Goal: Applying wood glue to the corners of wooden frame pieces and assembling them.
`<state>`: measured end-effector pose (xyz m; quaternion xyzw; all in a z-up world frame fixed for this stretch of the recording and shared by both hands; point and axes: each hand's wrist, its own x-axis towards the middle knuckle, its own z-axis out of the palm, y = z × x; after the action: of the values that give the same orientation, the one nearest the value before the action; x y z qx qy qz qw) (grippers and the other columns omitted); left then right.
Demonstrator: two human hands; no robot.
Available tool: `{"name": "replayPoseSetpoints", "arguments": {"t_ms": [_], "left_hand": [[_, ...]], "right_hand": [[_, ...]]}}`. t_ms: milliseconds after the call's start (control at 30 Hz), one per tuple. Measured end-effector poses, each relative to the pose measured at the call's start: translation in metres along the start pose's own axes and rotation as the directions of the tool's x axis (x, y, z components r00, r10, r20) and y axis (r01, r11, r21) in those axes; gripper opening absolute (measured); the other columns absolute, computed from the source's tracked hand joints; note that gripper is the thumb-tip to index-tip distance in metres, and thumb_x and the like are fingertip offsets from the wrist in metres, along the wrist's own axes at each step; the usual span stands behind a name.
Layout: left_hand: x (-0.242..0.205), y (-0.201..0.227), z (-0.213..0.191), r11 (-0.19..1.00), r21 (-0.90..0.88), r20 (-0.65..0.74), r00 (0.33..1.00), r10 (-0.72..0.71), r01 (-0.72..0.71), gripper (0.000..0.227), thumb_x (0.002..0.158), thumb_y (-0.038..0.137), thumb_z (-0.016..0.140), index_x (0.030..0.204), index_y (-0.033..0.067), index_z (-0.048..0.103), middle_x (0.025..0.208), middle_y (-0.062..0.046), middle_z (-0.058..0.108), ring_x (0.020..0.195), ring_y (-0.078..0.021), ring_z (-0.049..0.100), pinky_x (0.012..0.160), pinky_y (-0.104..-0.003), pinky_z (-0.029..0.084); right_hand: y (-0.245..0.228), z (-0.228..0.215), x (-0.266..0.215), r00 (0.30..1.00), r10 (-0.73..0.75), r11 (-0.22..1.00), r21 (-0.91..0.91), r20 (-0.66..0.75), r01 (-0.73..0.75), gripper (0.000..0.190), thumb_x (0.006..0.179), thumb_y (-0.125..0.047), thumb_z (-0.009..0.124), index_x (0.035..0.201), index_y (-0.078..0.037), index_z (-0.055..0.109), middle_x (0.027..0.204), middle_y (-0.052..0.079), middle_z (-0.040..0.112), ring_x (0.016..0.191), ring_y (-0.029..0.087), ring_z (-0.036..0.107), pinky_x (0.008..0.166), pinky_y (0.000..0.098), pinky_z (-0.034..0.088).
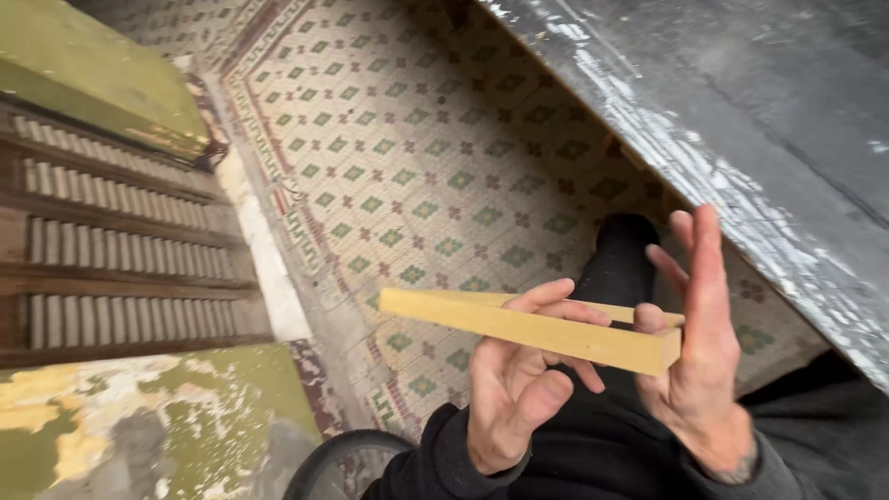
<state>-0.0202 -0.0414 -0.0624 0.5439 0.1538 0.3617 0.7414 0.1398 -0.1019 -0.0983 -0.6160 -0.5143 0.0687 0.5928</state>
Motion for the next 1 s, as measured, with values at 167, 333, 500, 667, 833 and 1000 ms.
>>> {"name": "replayPoseSetpoints", "arguments": {"t_ms": [167, 333, 500, 667, 833, 1000], "left_hand": [[0.003, 0.004, -0.007, 0.920, -0.392, -0.069, 0.998, -0.003, -0.024, 0.065, 0.106, 0.033, 0.057, 0.154, -0.0069, 0.038, 0.136, -0.020, 0.061, 0.118, -0.0262, 0.066, 0.087, -0.036, 0.060], [0.018, 0.003, -0.018, 0.876, -0.479, -0.150, 0.979, -0.138, 0.050, 0.041, 0.110, 0.015, 0.051, 0.146, -0.0025, 0.041, 0.127, -0.021, 0.065, 0.109, -0.0266, 0.068, 0.088, -0.038, 0.060], [0.030, -0.024, -0.007, 0.993, 0.066, -0.033, 0.995, -0.096, 0.098, 0.032, 0.110, 0.016, 0.054, 0.137, -0.0021, 0.053, 0.124, -0.017, 0.069, 0.107, -0.0260, 0.071, 0.094, -0.035, 0.061], [0.027, -0.054, 0.015, 0.704, 0.708, 0.021, 0.999, 0.044, -0.046, 0.030, 0.110, 0.019, 0.058, 0.135, 0.0021, 0.062, 0.113, -0.012, 0.072, 0.102, -0.0281, 0.074, 0.094, -0.037, 0.059], [0.028, -0.055, 0.017, 0.463, 0.803, 0.267, 0.920, 0.286, -0.377, 0.032, 0.095, 0.012, 0.067, 0.124, 0.0067, 0.056, 0.128, -0.017, 0.066, 0.109, -0.0367, 0.068, 0.092, -0.046, 0.056], [0.018, -0.087, 0.008, 0.438, 0.895, 0.147, 0.981, -0.124, -0.079, 0.032, 0.098, 0.016, 0.069, 0.127, 0.0046, 0.060, 0.113, -0.015, 0.069, 0.105, -0.0346, 0.070, 0.088, -0.045, 0.057]], "right_hand": [[-0.010, -0.001, -0.001, 1.000, 0.001, 0.981, -0.195, 0.027, 0.004, 0.071, 0.107, -0.013, 0.056, 0.164, 0.005, 0.018, 0.172, 0.023, 0.026, 0.159, 0.039, 0.037, 0.120, 0.0491, 0.049], [0.001, -0.004, 0.001, 0.985, -0.010, 0.980, -0.192, 0.174, 0.044, 0.115, 0.075, -0.022, 0.082, 0.162, 0.004, 0.010, 0.169, 0.027, 0.021, 0.157, 0.044, 0.027, 0.124, 0.0549, 0.030], [0.005, -0.053, 0.000, 0.970, 0.072, 0.996, 0.037, 0.232, -0.083, 0.136, 0.054, -0.022, 0.088, 0.164, -0.002, 0.010, 0.171, 0.023, 0.016, 0.158, 0.040, 0.024, 0.128, 0.0528, 0.025], [-0.004, -0.045, 0.001, 0.992, 0.104, 0.995, 0.003, 0.074, -0.104, 0.123, 0.064, -0.009, 0.085, 0.168, -0.012, 0.019, 0.174, 0.015, 0.026, 0.161, 0.032, 0.035, 0.135, 0.0474, 0.032], [-0.022, -0.010, 0.020, 0.991, 0.026, 0.966, 0.252, 0.132, -0.059, 0.113, 0.076, 0.007, 0.077, 0.165, -0.008, 0.009, 0.171, 0.021, 0.023, 0.156, 0.040, 0.037, 0.128, 0.0495, 0.039], [-0.024, 0.001, 0.010, 0.983, 0.144, 0.874, 0.451, 0.110, -0.178, 0.083, 0.105, 0.007, 0.052, 0.171, -0.009, 0.005, 0.176, 0.021, 0.025, 0.156, 0.036, 0.046, 0.127, 0.0459, 0.046]]}}
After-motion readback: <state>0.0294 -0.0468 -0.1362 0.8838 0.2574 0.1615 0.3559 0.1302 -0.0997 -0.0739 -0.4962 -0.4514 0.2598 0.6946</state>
